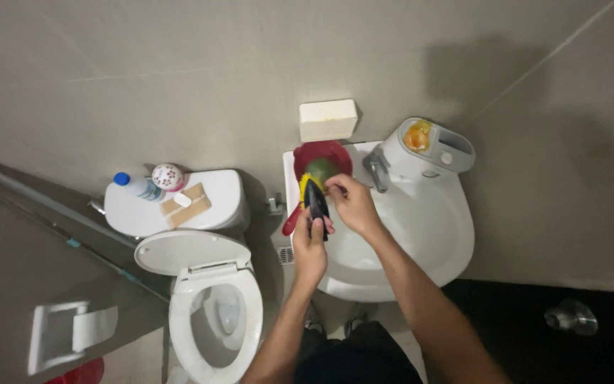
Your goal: The person cleans a bathroom sink and surrounding wall area. They use a red scoop to rinse a sponge, scrub the wall tiles with the sponge, and then use a yellow brush to scrub the wall and the sink basin. The person also cleans a wall-mounted soap dispenser and rinses the tools in the sink.
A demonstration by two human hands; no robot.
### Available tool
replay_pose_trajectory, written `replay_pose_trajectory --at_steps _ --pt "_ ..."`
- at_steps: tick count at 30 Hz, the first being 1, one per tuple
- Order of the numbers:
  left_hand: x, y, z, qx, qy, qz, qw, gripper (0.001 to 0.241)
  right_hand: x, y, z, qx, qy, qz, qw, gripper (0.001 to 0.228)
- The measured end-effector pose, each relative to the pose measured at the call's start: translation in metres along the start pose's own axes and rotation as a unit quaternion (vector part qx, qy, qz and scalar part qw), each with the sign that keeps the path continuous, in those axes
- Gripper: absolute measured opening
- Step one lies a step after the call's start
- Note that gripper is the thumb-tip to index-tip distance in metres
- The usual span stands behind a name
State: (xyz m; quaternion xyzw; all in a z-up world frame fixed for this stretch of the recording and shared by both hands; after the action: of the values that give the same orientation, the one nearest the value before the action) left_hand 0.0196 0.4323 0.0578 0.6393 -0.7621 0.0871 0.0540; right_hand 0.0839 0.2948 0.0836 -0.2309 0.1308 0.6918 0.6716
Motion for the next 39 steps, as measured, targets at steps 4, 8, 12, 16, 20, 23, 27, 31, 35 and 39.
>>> replay_pose_trajectory --at_steps 4,8,12,16,20,23,27,31,35,39 --pt "-0.012 -0.013 -0.014 -0.003 0.040 -0.006 0.999 0.035 -0.001 -0.021 0.005 0.011 -0.051 0.039 0.998 0.012" --pt "-0.020 -0.027 -0.009 0.031 -0.070 -0.009 0.997 0.040 0.008 -0.018 0.007 0.020 -0.105 0.110 0.988 0.017" --pt "-0.011 -0.046 -0.020 0.045 -0.242 0.026 0.969 0.025 0.008 -0.024 -0.013 -0.053 -0.204 0.122 0.970 0.029" --pt "-0.010 -0.053 -0.048 0.067 -0.231 0.060 0.969 0.045 -0.018 -0.043 -0.005 -0.029 -0.050 0.057 0.997 0.023" --pt "-0.013 -0.060 -0.035 0.005 -0.219 0.017 0.976 0.025 -0.041 -0.053 0.019 -0.017 0.071 0.063 0.995 0.028" --pt "-0.009 -0.053 -0.006 -0.013 -0.233 0.038 0.972 0.020 -0.057 -0.036 0.026 0.001 0.096 0.073 0.993 0.028" --pt "0.002 -0.033 0.071 -0.105 -0.281 0.083 0.950 0.020 -0.058 0.009 -0.036 0.098 0.142 0.181 0.968 0.026" --pt "0.015 -0.017 0.161 -0.157 -0.386 0.188 0.889 0.025 -0.037 0.057 -0.176 0.145 0.159 0.249 0.944 0.026" --pt "0.035 -0.014 0.208 -0.196 -0.423 0.270 0.843 0.053 -0.033 0.086 -0.238 0.178 0.197 0.241 0.933 0.036" --pt "0.052 -0.006 0.216 -0.194 -0.466 0.289 0.814 0.074 -0.043 0.102 -0.200 0.179 0.280 0.216 0.918 0.059"
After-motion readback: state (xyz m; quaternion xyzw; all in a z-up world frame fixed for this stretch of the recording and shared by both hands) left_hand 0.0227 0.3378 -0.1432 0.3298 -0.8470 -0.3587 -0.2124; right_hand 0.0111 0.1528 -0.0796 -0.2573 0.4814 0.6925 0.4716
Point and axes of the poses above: each hand's wrist, its own y-axis away from the middle knuckle, its own x-axis out of the palm, z = x × y, the point moved 1 cm from there along -y, towards the middle knuckle, and after that the axes turned 11 degrees about z, right-handed, at the moved point
